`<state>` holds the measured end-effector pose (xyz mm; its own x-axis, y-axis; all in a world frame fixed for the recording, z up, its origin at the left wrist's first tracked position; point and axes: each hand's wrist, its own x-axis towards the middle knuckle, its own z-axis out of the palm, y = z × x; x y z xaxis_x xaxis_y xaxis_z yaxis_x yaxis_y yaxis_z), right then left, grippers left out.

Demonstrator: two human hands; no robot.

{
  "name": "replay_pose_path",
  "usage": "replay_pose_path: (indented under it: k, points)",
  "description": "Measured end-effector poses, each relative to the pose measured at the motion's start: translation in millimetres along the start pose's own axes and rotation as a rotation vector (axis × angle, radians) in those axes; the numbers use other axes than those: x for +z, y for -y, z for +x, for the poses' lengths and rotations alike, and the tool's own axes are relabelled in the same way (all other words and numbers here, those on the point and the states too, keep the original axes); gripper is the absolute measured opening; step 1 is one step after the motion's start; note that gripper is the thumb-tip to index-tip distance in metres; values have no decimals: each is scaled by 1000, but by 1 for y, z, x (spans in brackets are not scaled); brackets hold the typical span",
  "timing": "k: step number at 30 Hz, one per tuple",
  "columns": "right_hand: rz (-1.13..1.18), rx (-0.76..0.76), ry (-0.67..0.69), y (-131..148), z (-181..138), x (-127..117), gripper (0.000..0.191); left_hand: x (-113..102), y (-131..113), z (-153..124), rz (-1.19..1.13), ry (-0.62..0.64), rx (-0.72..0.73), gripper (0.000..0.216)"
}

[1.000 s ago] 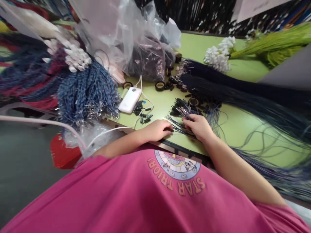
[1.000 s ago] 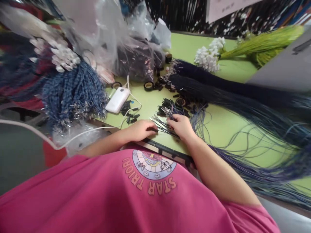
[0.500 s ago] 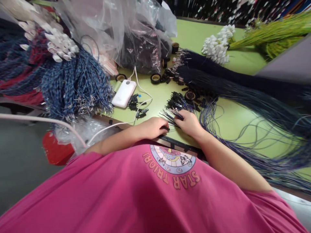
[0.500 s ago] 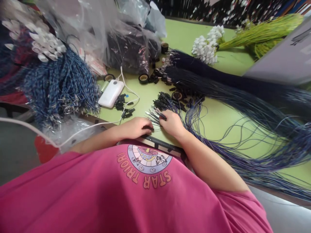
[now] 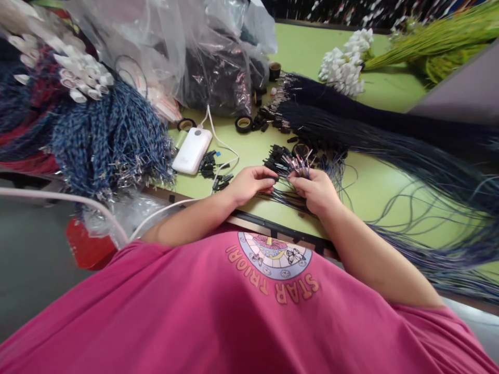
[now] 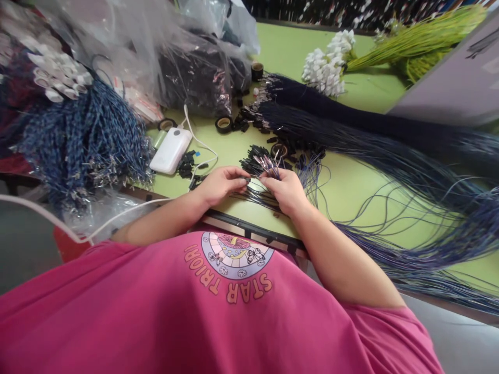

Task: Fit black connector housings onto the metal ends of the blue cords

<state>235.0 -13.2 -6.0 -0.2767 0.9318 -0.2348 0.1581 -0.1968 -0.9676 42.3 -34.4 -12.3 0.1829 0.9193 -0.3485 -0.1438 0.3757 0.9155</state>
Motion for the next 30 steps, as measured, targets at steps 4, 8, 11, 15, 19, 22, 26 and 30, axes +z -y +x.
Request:
replay_pose_path:
  k: [4, 8, 11, 15, 19, 22, 26, 30]
  points:
    - [-34, -4, -54, -1, 0, 0, 13, -1, 7, 5, -90, 1, 24, 16]
    - [-109, -23, -99, 0, -1, 0, 9, -1, 7, 6, -85, -13, 26, 16]
    - [-180, -52, -74, 3, -2, -1, 11, 0, 5, 3, -61, -11, 20, 15]
    - [-170, -42, -101, 4, -3, 0, 12, 0, 2, 2, -25, -41, 19, 15]
    - [-167, -28, -116, 3, -3, 0, 12, -1, 2, 1, -3, -47, 12, 16]
    - [-207, -40, -72, 5, -3, 0, 12, -1, 2, 1, 3, -52, 10, 16]
    - [-187, -30, -66, 4, -2, -1, 12, -1, 2, 2, 4, -58, 23, 16]
    - [-138, -32, -76, 2, -1, -1, 11, -2, 4, 2, -8, -40, 22, 16]
